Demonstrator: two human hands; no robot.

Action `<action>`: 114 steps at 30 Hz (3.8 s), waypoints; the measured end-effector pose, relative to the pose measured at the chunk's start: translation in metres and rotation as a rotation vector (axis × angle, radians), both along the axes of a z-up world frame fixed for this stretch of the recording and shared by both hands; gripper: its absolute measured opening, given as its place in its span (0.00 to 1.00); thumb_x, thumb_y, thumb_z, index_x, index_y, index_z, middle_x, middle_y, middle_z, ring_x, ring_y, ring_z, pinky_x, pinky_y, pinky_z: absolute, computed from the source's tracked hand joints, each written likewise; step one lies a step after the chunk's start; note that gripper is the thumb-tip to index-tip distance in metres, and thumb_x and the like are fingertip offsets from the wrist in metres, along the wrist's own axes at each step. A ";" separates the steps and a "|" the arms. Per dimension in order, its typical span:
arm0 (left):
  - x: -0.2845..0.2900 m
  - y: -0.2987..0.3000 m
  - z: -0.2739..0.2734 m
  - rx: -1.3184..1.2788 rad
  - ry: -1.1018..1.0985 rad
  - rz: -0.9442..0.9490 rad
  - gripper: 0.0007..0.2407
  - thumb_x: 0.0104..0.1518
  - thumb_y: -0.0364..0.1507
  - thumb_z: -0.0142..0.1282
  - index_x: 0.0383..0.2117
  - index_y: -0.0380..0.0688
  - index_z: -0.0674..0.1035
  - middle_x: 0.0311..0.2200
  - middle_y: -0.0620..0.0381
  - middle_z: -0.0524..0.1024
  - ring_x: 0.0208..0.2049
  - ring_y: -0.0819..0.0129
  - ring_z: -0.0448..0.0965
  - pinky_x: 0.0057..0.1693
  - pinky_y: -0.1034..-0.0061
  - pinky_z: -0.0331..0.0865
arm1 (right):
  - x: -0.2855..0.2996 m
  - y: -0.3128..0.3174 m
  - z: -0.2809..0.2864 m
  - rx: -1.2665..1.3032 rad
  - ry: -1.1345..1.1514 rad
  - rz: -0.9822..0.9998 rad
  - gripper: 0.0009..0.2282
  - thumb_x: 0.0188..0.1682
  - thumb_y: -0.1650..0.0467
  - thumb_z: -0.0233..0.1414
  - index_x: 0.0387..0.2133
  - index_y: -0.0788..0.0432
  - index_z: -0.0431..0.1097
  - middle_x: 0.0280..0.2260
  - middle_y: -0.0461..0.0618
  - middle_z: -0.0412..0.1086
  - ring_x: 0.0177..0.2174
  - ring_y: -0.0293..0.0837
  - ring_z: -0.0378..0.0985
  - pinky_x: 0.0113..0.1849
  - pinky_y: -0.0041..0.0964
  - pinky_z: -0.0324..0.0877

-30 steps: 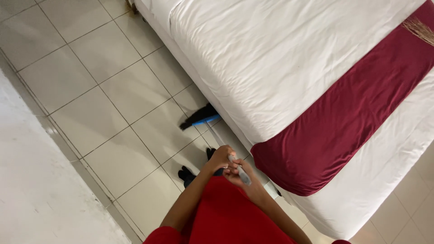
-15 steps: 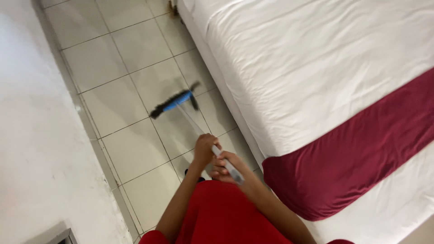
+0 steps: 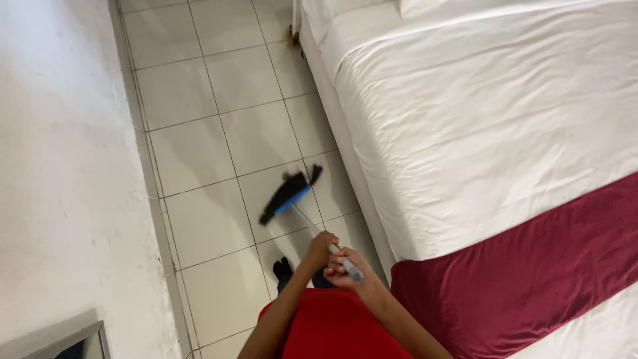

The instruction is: The person sweeps the tiled floor of a bedroom using a blue broom. They move the broom back and forth across the floor, cleaning around the bed and near the walls.

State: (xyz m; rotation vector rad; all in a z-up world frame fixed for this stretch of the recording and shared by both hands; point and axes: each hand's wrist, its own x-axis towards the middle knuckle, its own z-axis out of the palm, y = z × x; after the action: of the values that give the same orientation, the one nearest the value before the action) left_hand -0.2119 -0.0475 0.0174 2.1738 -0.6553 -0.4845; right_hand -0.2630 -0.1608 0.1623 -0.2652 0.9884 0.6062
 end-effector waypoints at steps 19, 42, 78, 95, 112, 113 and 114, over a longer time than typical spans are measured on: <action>0.043 0.192 0.013 0.012 -0.274 0.318 0.12 0.53 0.24 0.60 0.13 0.47 0.71 0.19 0.58 0.69 0.29 0.61 0.70 0.37 0.68 0.63 | 0.071 0.157 0.028 -0.475 -0.102 0.720 0.07 0.42 0.74 0.54 0.16 0.62 0.68 0.14 0.50 0.66 0.12 0.42 0.63 0.21 0.38 0.70; 0.030 0.008 0.090 0.006 -0.424 0.131 0.07 0.50 0.29 0.58 0.19 0.56 0.71 0.22 0.64 0.73 0.32 0.66 0.77 0.46 0.68 0.71 | 0.033 0.003 0.069 0.036 -0.166 0.206 0.08 0.43 0.75 0.47 0.17 0.52 0.58 0.15 0.43 0.56 0.12 0.37 0.47 0.35 0.41 0.62; 0.013 -0.021 -0.018 -0.158 -0.234 0.108 0.08 0.45 0.25 0.61 0.18 0.53 0.72 0.22 0.57 0.71 0.31 0.56 0.74 0.45 0.63 0.67 | -0.002 -0.023 0.009 -0.020 0.053 -0.026 0.04 0.45 0.72 0.50 0.26 0.55 0.60 0.18 0.38 0.58 0.13 0.35 0.58 0.33 0.41 0.60; 0.053 -0.063 -0.017 -0.143 -0.312 -0.247 0.13 0.50 0.26 0.61 0.12 0.46 0.69 0.15 0.58 0.68 0.24 0.58 0.69 0.39 0.64 0.65 | -0.010 -0.009 0.043 -0.122 0.140 -0.546 0.07 0.44 0.78 0.48 0.35 0.59 0.63 0.10 0.41 0.58 0.07 0.33 0.49 0.21 0.31 0.53; 0.007 -0.073 0.150 -0.022 -0.217 -0.402 0.12 0.43 0.34 0.69 0.15 0.48 0.74 0.15 0.55 0.73 0.22 0.56 0.75 0.28 0.59 0.62 | -0.041 -0.040 0.201 0.074 -0.032 -0.526 0.03 0.45 0.77 0.44 0.30 0.58 0.59 0.17 0.37 0.57 0.10 0.30 0.52 0.29 0.30 0.55; 0.011 -0.070 0.158 -0.022 -0.222 -0.397 0.12 0.43 0.34 0.69 0.15 0.48 0.74 0.15 0.55 0.73 0.22 0.56 0.75 0.28 0.59 0.62 | -0.040 -0.036 0.208 0.074 -0.036 -0.521 0.03 0.45 0.77 0.44 0.30 0.58 0.59 0.17 0.37 0.57 0.10 0.30 0.52 0.29 0.30 0.55; 0.017 -0.068 0.167 -0.040 -0.181 -0.382 0.08 0.43 0.32 0.69 0.17 0.50 0.77 0.17 0.60 0.75 0.23 0.61 0.75 0.37 0.64 0.64 | -0.038 -0.034 0.215 0.080 -0.068 -0.506 0.08 0.46 0.77 0.44 0.39 0.65 0.61 0.17 0.38 0.58 0.10 0.30 0.53 0.29 0.30 0.56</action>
State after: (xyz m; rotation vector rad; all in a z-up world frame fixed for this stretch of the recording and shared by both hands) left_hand -0.1947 -0.1152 0.1840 2.0741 -1.1815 -0.4687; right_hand -0.3013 -0.1943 0.3777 0.0394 0.9173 0.1726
